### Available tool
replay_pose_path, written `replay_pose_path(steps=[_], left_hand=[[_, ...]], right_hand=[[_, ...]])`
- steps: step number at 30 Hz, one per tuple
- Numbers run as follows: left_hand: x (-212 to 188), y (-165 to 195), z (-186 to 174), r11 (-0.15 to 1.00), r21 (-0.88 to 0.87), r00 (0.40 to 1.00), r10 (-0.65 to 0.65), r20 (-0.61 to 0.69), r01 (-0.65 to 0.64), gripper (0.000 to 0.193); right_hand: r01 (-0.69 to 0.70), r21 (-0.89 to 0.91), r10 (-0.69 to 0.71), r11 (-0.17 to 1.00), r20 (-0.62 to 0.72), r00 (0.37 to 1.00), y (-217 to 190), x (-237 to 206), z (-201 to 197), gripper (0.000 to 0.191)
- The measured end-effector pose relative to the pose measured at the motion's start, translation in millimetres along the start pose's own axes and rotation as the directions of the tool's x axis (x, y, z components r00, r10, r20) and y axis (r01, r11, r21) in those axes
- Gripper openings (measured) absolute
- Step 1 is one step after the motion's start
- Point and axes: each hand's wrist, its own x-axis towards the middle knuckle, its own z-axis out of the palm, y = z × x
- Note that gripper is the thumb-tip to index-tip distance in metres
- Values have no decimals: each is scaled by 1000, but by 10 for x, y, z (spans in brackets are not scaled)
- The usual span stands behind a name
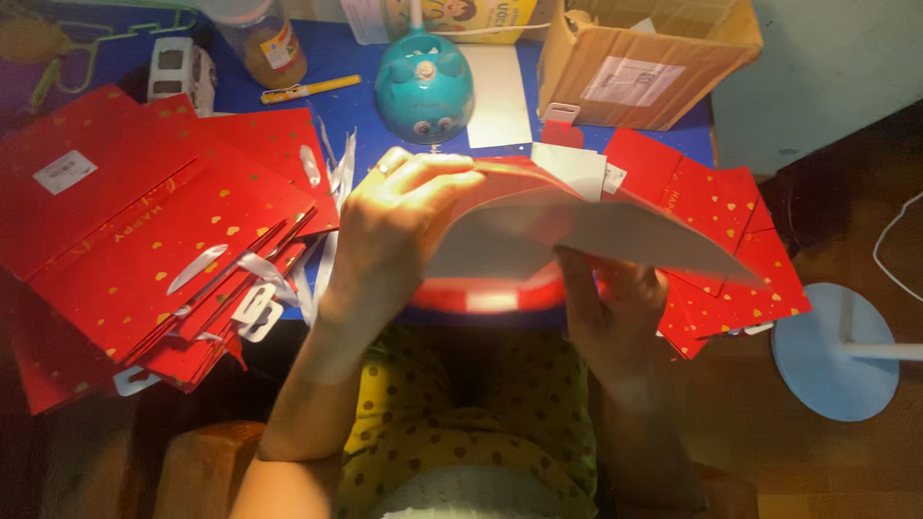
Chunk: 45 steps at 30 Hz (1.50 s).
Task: The person assembles red Valentine's Day gift bags by inserting white cards, folding the bag flaps, and tying white ribbons through the handles. The person handles multiple bags one at a time, stacking completed bags on the table.
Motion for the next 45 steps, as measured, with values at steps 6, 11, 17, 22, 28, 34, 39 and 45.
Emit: replay_pose_path(steps=[6, 11, 17, 22, 28, 34, 39, 45], left_hand=[[-15, -159, -273, 998, -55, 964, -12, 264, 28, 42], [-34, -151, -425, 998, 14, 929, -68, 363, 67, 62], [-152, 21, -224, 988, 134, 892, -125, 434, 74, 71], [-207, -8, -256, 995, 95, 932, -57, 358, 24, 65], [-290, -63, -389, 1000, -19, 941, 5, 339, 2, 68], [-245, -139, -445, 994, -62, 943, -69, 325, 94, 74], [-232, -245, -565, 988, -109, 951, -73, 300, 111, 71], [-206, -285, -580, 986, -121, 940, -69, 335, 116, 72]], right_hand=[[201, -463, -85, 863, 260, 962, -76, 203, -85, 27], [372, -780, 86, 503, 473, 877, -88, 327, 29, 8], [517, -788, 317, 333, 611, 726, 162, 445, 591, 3], [601, -700, 449, 385, 711, 541, 248, 693, 1030, 7], [612, -604, 452, 511, 794, 406, 175, 1059, 1249, 11], [595, -552, 398, 584, 834, 382, 48, 1228, 1437, 16], [556, -501, 336, 663, 863, 378, -5, 1261, 1347, 20], [512, -434, 265, 741, 890, 371, -87, 1216, 1236, 25]])
